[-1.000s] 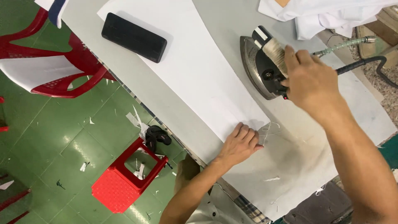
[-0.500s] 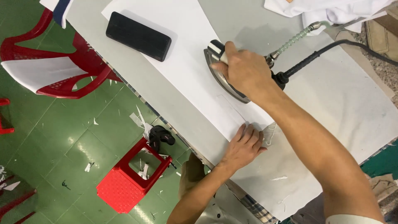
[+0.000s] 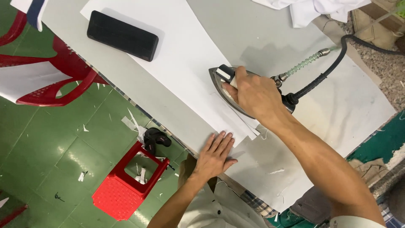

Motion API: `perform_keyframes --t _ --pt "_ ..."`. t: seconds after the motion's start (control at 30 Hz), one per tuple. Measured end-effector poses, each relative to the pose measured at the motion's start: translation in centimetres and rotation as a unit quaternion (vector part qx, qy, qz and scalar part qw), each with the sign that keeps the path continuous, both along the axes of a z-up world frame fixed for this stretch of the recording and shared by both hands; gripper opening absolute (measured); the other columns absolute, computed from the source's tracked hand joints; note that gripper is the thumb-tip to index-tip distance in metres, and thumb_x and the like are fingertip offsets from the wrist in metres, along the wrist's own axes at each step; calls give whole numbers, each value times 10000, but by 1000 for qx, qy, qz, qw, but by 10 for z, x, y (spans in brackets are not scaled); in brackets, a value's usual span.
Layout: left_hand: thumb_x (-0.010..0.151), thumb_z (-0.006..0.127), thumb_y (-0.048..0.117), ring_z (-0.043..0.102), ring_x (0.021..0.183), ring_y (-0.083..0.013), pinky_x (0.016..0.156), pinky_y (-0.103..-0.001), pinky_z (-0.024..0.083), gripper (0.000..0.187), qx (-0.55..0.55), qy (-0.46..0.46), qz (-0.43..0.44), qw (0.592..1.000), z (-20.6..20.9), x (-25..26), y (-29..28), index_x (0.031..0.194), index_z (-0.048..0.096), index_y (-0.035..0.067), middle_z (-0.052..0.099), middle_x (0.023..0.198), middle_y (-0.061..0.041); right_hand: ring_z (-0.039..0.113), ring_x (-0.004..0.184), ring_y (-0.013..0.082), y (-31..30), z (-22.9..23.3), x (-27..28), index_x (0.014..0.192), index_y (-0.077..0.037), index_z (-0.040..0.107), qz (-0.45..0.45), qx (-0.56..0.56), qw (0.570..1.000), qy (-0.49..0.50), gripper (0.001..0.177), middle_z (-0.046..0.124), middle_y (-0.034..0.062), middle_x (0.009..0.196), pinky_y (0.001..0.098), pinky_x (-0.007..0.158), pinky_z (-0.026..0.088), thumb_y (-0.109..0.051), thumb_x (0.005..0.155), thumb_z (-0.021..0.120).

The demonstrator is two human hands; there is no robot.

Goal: The person irons a white garment on a flat ironing table using a steam iron and a black pressing block. They repeatedly fold, press, and smooth the fabric, occasionally adjusting the garment's position on the table.

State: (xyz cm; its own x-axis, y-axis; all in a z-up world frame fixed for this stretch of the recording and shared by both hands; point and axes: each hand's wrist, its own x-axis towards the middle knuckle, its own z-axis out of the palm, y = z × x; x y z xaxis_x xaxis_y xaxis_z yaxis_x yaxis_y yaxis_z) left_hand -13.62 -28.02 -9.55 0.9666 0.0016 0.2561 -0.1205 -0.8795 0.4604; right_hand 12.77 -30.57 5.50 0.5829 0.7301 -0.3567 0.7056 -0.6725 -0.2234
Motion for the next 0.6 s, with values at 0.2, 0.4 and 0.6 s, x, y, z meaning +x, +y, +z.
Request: perform_keyframes --t 0.2,0.4,0.6 --pt "990 542 543 432 1463 -274 1256 -494 235 650 19 7 -6 1000 -5 -4 1 1463 542 97 507 1552 -110 734 611 405 -25 -4 -11 1013 -7 599 -10 12 1000 -15 437 686 211 659 513 571 588 -436 1041 526" --pt "1006 532 511 424 1466 -291 1251 -508 230 631 25 -8 -6 1000 -10 -6 -1 1487 519 104 493 1557 -136 739 616 390 -57 0 -22 1028 -6 605 -15 7 1000 -27 424 685 200 661 502 583 589 -425 1038 536" --pt "1004 557 472 433 1463 -300 1243 -513 242 598 8 -33 3 999 -12 -11 0 1454 548 77 499 1550 -154 761 681 362 -88 -12 -32 1173 -43 601 -55 -54 997 -15 485 712 153 698 481 642 601 -496 1016 524"
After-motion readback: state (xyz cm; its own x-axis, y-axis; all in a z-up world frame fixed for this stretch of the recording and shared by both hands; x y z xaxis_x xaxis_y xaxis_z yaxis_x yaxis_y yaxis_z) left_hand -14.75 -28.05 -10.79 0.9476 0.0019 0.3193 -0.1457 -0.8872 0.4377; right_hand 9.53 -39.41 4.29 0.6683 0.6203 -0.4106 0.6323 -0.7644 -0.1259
